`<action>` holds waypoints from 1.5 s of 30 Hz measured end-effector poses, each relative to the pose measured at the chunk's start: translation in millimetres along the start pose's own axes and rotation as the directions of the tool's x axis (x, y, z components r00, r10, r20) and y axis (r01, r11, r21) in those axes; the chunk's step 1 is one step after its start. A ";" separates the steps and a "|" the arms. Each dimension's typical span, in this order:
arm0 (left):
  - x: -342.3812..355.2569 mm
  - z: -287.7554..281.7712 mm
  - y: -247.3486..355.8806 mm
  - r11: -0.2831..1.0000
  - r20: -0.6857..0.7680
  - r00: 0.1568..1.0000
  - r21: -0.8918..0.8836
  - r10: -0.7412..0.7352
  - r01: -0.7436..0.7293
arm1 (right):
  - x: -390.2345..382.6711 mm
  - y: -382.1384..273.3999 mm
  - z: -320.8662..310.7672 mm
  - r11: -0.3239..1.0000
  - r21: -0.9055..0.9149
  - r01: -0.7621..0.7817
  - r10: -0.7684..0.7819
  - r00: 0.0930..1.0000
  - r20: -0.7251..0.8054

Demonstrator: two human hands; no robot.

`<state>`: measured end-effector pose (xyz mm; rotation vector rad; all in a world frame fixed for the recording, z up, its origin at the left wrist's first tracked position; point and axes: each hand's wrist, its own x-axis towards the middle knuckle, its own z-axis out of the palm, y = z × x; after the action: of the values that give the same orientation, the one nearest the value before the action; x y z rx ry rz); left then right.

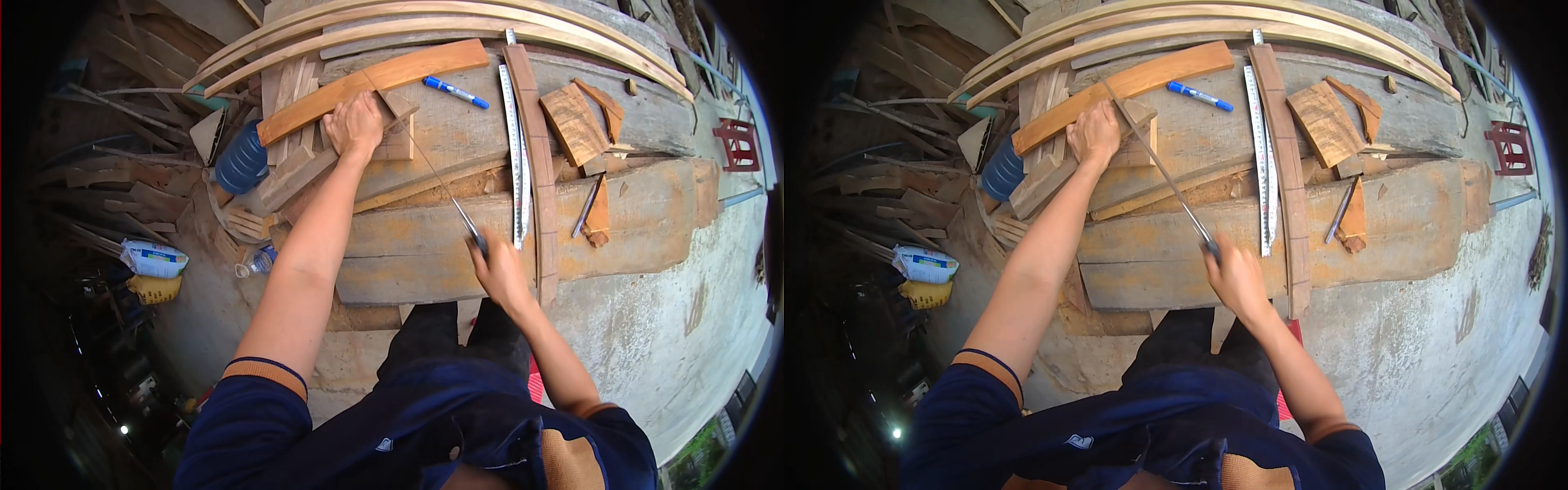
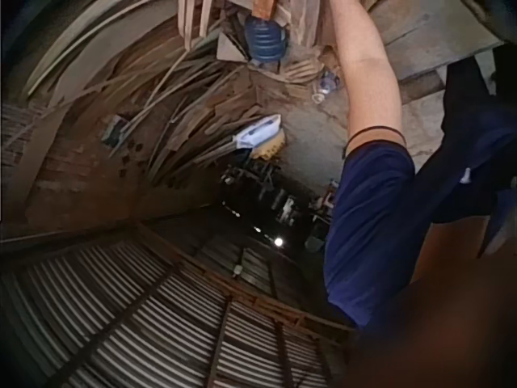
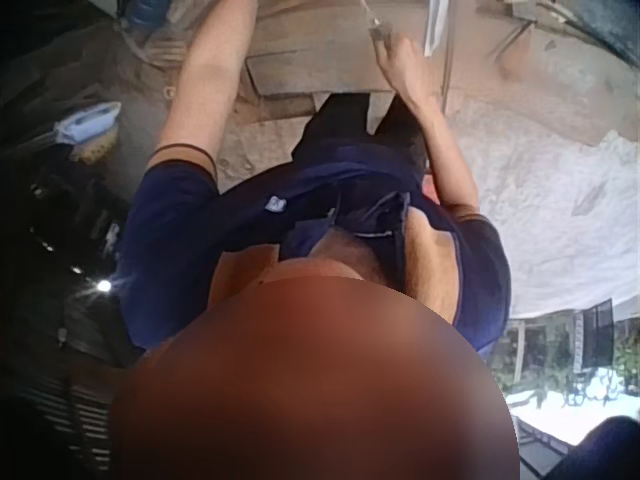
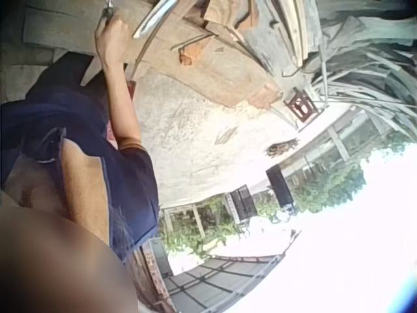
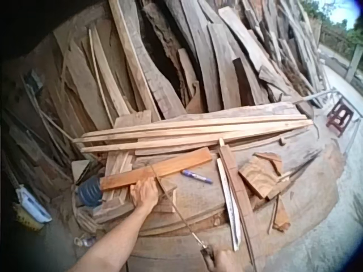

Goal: The person saws a piece of curved wood at a woodworking station with a hand saw.

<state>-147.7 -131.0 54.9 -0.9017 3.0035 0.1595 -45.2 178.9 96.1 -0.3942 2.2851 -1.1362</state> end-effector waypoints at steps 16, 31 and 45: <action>-0.8 6.5 -1.0 1.000 -0.097 0.995 -0.018 -0.017 0.015 | -2.9 -26.5 -12.7 0.995 -0.057 -0.076 0.079 0.995 0.063; 1.3 5.3 5.9 0.998 -0.046 0.997 -0.004 -0.062 0.062 | -22.1 -7.3 -2.9 0.995 -0.007 -0.101 0.101 0.995 0.024; 4.1 8.6 1.7 0.998 -0.079 0.995 -0.003 -0.057 0.057 | -4.0 -1.5 2.4 0.997 0.060 -0.046 0.047 0.999 -0.004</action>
<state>-152.3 -131.0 46.4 -1.0169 3.0447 0.1272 -40.6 178.5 97.5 -0.3138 2.2477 -1.1802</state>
